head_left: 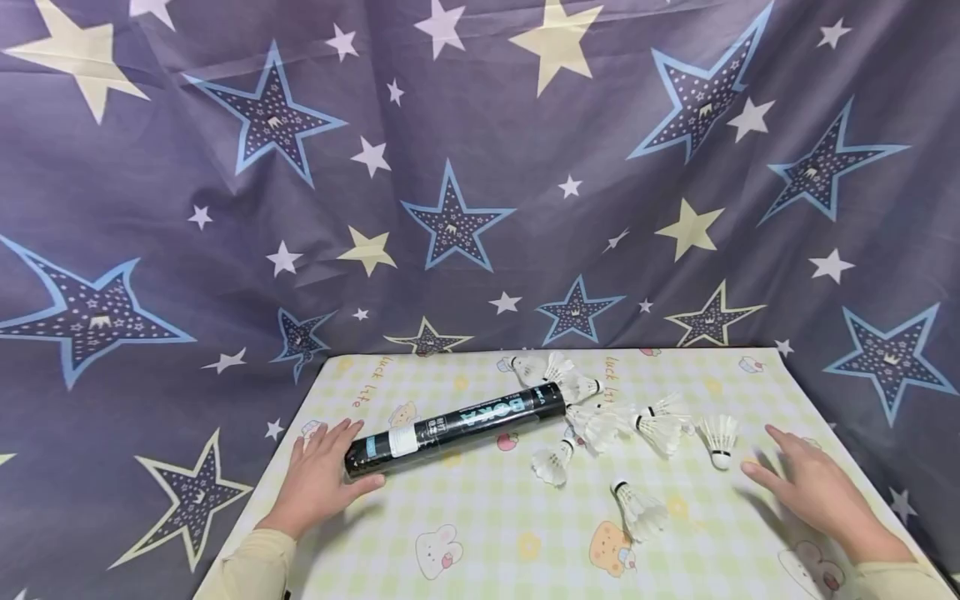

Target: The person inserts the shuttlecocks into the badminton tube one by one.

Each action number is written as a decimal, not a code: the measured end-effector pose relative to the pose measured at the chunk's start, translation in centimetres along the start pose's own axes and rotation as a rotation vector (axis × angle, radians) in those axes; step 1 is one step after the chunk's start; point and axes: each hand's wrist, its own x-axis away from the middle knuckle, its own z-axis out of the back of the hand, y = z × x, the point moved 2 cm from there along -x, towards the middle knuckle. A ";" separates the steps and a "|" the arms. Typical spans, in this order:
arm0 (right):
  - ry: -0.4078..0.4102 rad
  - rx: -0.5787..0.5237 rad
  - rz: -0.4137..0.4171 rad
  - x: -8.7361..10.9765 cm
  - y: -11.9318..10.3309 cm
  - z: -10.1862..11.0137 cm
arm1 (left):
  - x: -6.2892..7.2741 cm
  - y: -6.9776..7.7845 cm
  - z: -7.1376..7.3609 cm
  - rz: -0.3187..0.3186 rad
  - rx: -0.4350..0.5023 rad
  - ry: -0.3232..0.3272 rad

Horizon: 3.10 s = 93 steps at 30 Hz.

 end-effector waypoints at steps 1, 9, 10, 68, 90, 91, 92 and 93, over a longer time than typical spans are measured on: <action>-0.007 -0.003 -0.005 -0.1 -0.2 0.0 | -0.2 0.2 0.0 -0.003 0.002 -0.002; -0.029 -0.035 0.020 -0.8 -1.2 0.4 | -1.9 2.7 -0.4 -0.061 0.004 0.012; -0.026 -0.040 0.030 -0.9 -1.3 0.5 | -2.2 3.1 -0.6 -0.074 0.002 0.019; -0.030 -0.053 0.194 -4.8 -2.6 1.9 | -10.0 13.2 -8.7 -0.050 -0.222 0.074; -0.262 -0.218 0.152 -3.9 0.9 2.0 | -11.3 12.7 -8.0 -0.006 -0.178 -0.086; -0.261 -0.224 0.151 -3.8 1.0 2.0 | -11.3 12.6 -8.0 -0.011 -0.177 -0.081; -0.259 -0.230 0.148 -3.8 1.2 1.9 | -11.4 12.6 -8.1 -0.016 -0.176 -0.076; -0.259 -0.235 0.142 -3.8 1.4 1.8 | -11.4 12.5 -8.2 -0.020 -0.176 -0.070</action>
